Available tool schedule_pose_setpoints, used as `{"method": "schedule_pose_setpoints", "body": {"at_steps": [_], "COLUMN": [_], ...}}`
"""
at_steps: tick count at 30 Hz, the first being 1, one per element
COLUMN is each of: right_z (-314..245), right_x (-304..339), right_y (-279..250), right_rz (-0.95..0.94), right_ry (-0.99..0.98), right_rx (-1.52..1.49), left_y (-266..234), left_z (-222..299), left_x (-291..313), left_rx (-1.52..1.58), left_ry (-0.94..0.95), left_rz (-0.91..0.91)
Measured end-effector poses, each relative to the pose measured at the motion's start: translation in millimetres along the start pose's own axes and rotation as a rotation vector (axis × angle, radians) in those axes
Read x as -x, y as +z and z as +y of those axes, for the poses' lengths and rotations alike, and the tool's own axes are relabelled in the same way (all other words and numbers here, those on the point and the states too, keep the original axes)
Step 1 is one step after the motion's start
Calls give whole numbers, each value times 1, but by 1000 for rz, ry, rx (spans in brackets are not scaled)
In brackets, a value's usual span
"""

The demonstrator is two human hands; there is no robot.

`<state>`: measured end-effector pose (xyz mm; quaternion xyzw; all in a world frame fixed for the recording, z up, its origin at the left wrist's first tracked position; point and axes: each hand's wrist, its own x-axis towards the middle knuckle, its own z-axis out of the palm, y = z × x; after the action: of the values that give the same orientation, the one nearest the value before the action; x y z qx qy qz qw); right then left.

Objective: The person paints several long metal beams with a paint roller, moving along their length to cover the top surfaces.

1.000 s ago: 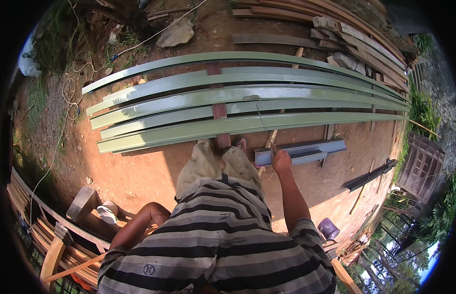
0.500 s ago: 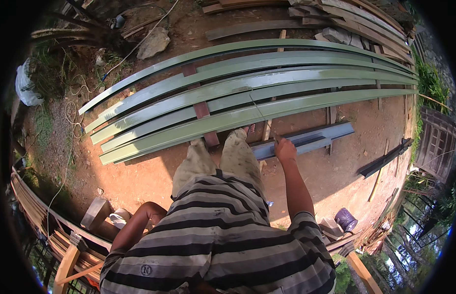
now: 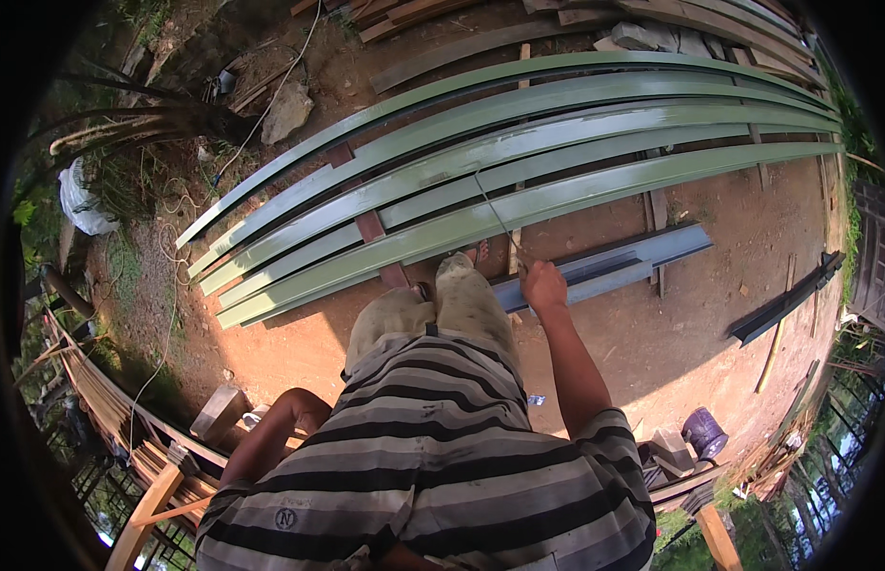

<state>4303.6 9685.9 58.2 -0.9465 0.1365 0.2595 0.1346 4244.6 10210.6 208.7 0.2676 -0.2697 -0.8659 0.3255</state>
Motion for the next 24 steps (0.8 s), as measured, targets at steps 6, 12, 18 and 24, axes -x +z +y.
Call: {"method": "schedule_pose_setpoints", "body": {"at_steps": [6,12,18,24], "right_z": [-35,-49,-51,-91], "right_x": [14,22,11,53], "right_y": [12,-14,25,6], "right_rz": [-92,-120,-76,-18], "right_ry": [21,-5,-130,-224], "right_rx": [-127,-148,-21,51], "left_y": [-11,-14,-26,-58], "left_z": [23,-1,-41,35], "left_x": [-13,-30,-38,11], "left_rx": [7,-168,-229,-196], "left_ry": [-12,99,77,32], "left_rz": [17,31,-19,-73]}}
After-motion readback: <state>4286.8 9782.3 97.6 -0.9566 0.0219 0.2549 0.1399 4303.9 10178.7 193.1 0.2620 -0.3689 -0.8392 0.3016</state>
